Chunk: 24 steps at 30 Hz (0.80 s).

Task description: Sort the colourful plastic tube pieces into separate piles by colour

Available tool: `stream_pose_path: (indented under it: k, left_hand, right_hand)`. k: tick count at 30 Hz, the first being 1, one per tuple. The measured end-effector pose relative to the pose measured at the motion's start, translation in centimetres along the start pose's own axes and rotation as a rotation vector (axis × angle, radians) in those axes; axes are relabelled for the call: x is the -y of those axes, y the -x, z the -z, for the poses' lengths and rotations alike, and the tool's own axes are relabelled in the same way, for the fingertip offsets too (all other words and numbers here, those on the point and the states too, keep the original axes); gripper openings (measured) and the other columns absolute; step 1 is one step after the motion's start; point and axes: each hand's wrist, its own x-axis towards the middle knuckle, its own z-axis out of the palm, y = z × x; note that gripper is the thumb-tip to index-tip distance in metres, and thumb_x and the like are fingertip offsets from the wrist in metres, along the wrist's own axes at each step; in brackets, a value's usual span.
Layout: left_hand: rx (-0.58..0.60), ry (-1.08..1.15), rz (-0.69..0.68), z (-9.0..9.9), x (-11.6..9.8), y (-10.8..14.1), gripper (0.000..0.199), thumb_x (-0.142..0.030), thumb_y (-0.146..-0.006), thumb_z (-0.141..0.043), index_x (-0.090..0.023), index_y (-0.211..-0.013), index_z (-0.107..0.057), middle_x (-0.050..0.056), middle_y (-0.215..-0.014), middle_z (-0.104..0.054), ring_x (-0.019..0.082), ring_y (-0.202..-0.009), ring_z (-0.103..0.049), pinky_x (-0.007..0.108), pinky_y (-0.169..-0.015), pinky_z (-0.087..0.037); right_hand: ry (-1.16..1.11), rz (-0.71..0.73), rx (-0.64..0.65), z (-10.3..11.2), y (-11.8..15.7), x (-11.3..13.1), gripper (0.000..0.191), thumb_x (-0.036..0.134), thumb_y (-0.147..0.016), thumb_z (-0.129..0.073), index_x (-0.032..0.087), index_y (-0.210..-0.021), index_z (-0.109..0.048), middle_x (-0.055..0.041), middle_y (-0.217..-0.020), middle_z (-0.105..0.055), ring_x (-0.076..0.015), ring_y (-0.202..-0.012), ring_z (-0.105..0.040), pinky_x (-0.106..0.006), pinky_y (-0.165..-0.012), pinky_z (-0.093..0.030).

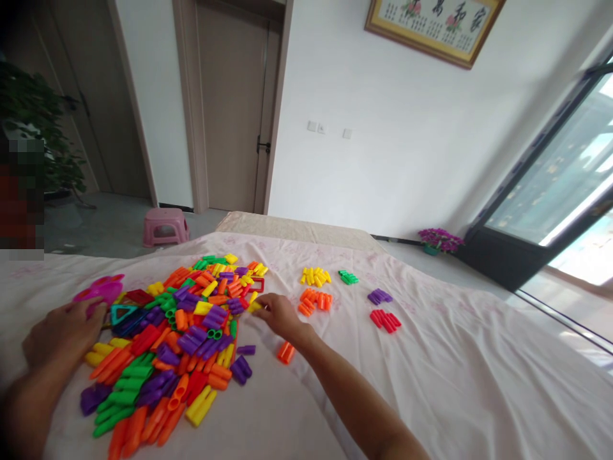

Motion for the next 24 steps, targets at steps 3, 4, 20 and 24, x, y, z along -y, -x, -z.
stream_pose_path:
  k: [3, 4, 20, 24]
  left_hand:
    - [-0.012, -0.054, 0.049, -0.1, 0.0, -0.2, 0.069, -0.06, -0.088, -0.035, -0.017, -0.135, -0.06, 0.023, -0.134, -0.057, 0.041, -0.118, -0.056, 0.05, -0.094, -0.045]
    - [-0.012, -0.065, 0.044, -0.2, 0.1, -0.2, 0.068, -0.06, -0.088, -0.035, -0.017, -0.135, -0.06, 0.022, -0.134, -0.057, 0.04, -0.118, -0.056, 0.049, -0.094, -0.045]
    - [-0.038, -0.081, 0.028, -0.1, -0.2, 0.1, 0.077, -0.063, -0.091, -0.02, -0.012, -0.13, -0.063, 0.024, -0.128, -0.06, 0.041, -0.114, -0.057, 0.049, -0.092, -0.047]
    - [-0.027, -0.079, 0.038, -0.1, -0.1, 0.0, 0.076, -0.063, -0.091, -0.022, -0.013, -0.131, -0.063, 0.023, -0.128, -0.06, 0.04, -0.115, -0.057, 0.049, -0.092, -0.047]
  right_hand:
    - [0.088, -0.115, -0.207, 2.6, -1.2, -3.5, 0.024, 0.025, -0.093, -0.055, 0.02, -0.107, -0.073, -0.003, -0.104, -0.073, -0.0166, -0.092, -0.065, -0.023, -0.079, -0.045]
    - [0.135, -0.171, -0.26, 3.6, -1.7, -4.8, 0.026, 0.022, -0.093, -0.053, 0.02, -0.109, -0.073, -0.0037, -0.104, -0.073, -0.0169, -0.093, -0.065, -0.024, -0.08, -0.045]
    - [0.555, -0.526, -0.316, 8.9, -2.6, -13.7, 0.039, 0.01, -0.092, -0.046, 0.023, -0.116, -0.074, -0.0092, -0.119, -0.069, -0.0215, -0.105, -0.065, -0.027, -0.085, -0.046]
    - [0.528, -0.409, -0.33, 7.1, -2.6, -11.4, 0.037, 0.012, -0.092, -0.049, 0.024, -0.118, -0.073, -0.0074, -0.119, -0.07, -0.0209, -0.114, -0.06, -0.028, -0.095, -0.043]
